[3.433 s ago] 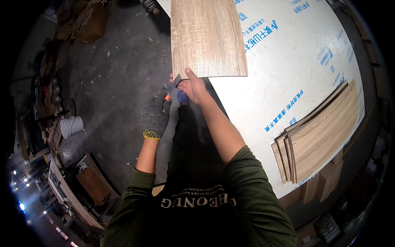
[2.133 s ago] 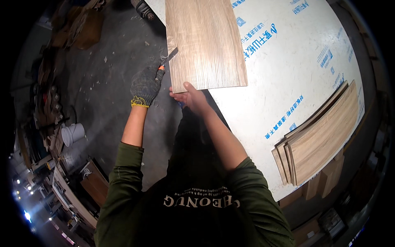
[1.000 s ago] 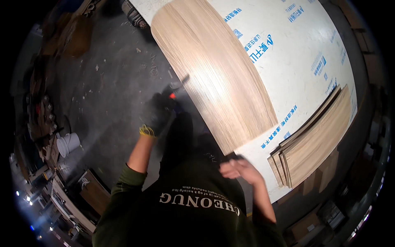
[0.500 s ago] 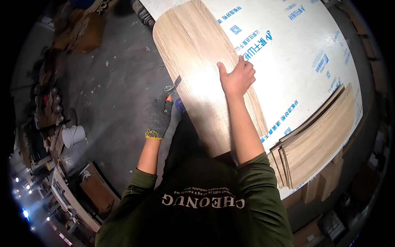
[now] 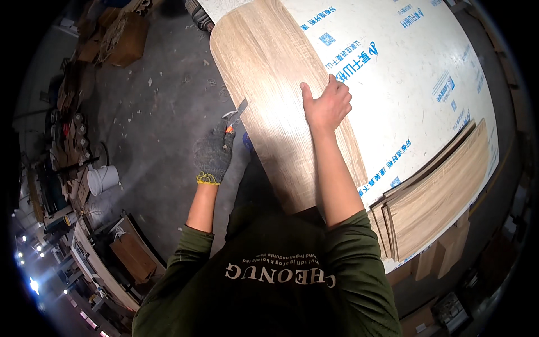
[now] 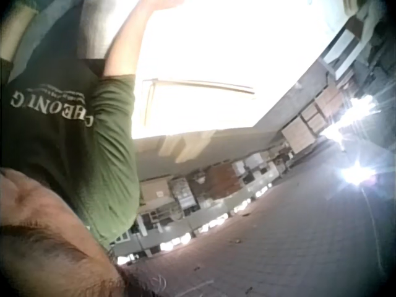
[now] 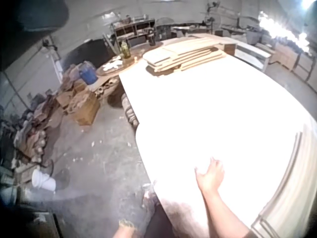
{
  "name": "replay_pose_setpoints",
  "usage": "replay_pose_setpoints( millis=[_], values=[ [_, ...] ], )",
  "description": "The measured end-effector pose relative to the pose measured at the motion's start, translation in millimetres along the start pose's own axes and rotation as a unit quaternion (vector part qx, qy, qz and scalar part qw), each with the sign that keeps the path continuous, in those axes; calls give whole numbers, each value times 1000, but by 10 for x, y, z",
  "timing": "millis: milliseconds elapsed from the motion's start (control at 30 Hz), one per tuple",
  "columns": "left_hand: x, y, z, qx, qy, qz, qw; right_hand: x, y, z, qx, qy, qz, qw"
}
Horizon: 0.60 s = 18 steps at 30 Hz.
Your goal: The person sands the curved edges of wooden planks using a small hand-held sanding tool, flipping and moving the planks to sand different sections.
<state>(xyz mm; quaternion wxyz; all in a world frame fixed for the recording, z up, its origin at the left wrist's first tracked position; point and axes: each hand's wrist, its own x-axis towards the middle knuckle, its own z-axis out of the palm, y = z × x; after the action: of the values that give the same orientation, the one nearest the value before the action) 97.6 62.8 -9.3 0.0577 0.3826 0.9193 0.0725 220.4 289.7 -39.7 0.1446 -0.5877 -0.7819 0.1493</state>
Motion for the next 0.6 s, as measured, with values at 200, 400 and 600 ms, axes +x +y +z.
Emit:
replay_pose_setpoints(
  millis=[200,400,600],
  values=[
    [334,-318,-20,-19,69,5,997,6,-2,21,7,15,-9,1000],
    [318,-449,-109,-51,15,27,998,-1,-27,41,3,18,2,1000],
    [-9,-561,-275,-375,-55,30,925,36,60,25,3,26,13,1000]
  ],
)
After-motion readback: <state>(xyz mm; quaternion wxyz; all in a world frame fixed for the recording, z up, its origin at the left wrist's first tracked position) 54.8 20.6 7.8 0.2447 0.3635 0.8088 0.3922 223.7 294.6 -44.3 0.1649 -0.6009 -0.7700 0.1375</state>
